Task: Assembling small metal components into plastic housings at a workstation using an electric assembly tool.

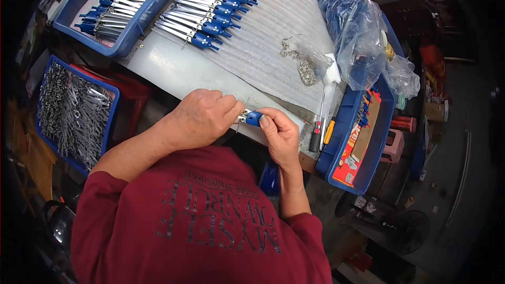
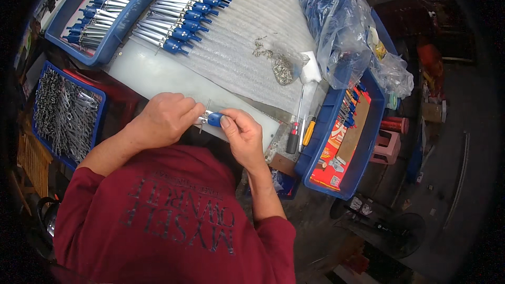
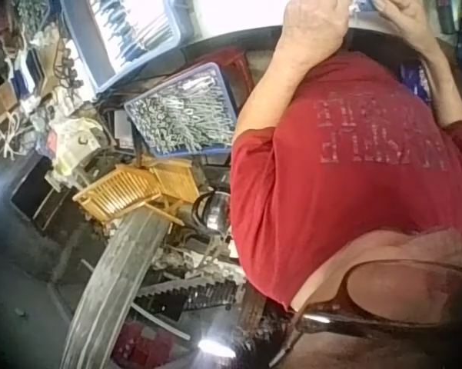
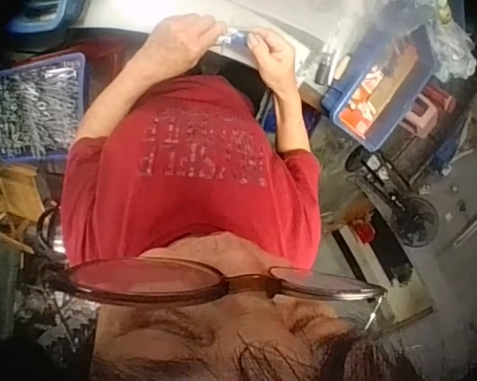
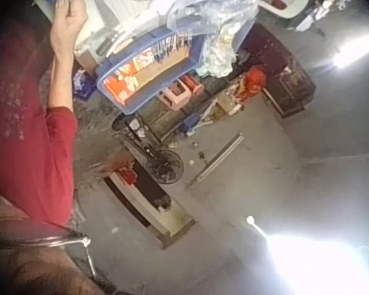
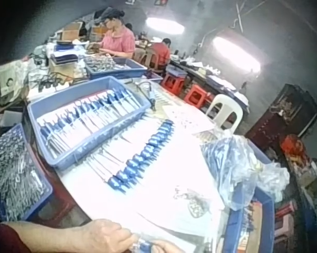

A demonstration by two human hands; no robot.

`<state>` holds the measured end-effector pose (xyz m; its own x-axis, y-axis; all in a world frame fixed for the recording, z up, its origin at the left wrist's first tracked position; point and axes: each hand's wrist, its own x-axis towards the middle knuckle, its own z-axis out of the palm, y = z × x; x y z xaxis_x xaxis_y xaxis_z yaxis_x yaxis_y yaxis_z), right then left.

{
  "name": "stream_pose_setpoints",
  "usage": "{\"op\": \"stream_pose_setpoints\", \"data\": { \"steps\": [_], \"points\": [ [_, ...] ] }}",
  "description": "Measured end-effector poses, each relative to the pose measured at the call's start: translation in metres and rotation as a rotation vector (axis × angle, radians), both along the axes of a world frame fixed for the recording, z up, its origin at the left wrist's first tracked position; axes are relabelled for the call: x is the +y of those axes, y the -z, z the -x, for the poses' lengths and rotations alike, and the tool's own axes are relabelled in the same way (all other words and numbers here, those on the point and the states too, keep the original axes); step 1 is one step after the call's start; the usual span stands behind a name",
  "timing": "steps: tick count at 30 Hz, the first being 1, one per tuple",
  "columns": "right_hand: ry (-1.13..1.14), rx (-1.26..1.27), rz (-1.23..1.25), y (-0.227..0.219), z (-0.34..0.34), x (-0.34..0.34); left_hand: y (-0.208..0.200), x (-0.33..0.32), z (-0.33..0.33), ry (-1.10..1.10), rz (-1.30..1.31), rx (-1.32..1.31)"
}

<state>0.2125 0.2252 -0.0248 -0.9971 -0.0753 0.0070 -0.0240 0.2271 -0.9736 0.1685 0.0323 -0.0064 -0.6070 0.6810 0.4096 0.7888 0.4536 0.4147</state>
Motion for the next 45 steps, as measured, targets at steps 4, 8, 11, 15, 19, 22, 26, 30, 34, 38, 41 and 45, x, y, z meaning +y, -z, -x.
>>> {"op": "stream_pose_setpoints", "data": {
  "steps": [4, 8, 11, 15, 19, 22, 26, 30, 34, 38, 41, 45],
  "points": [
    [0.081, -0.137, 0.015, -0.005, -0.004, -0.005, 0.004, 0.002, -0.003, -0.048, 0.04, 0.067],
    [0.079, -0.399, 0.328, -0.01, -0.005, -0.004, 0.009, 0.001, -0.002, -0.021, 0.008, 0.006],
    [0.019, -0.387, 0.277, -0.017, -0.003, -0.002, 0.011, -0.002, 0.001, 0.037, -0.025, -0.065],
    [0.003, -0.138, 0.02, -0.013, -0.002, -0.003, 0.004, -0.002, 0.001, 0.035, -0.024, -0.061],
    [0.065, -0.015, -0.103, -0.006, -0.004, -0.007, 0.002, 0.002, -0.005, -0.029, 0.031, 0.036],
    [0.122, -0.186, 0.119, -0.009, -0.007, -0.008, 0.005, 0.003, -0.006, -0.034, 0.019, 0.022],
    [0.11, -0.306, 0.269, -0.014, -0.007, -0.008, 0.007, 0.002, -0.004, -0.026, 0.009, -0.019],
    [0.021, -0.24, 0.122, -0.015, -0.006, -0.003, 0.009, -0.002, 0.0, 0.034, -0.039, -0.059],
    [0.003, -0.132, 0.056, -0.013, -0.004, -0.002, 0.004, -0.002, -0.003, 0.028, -0.061, -0.041],
    [0.046, -0.022, -0.056, -0.008, -0.003, -0.004, 0.003, 0.002, -0.008, -0.024, 0.002, 0.026],
    [0.1, -0.086, 0.017, -0.008, -0.006, -0.008, 0.007, 0.004, -0.01, -0.064, -0.002, 0.068],
    [0.121, -0.295, 0.212, -0.01, -0.01, -0.007, 0.009, 0.002, -0.005, -0.014, -0.05, -0.02]
  ]
}}
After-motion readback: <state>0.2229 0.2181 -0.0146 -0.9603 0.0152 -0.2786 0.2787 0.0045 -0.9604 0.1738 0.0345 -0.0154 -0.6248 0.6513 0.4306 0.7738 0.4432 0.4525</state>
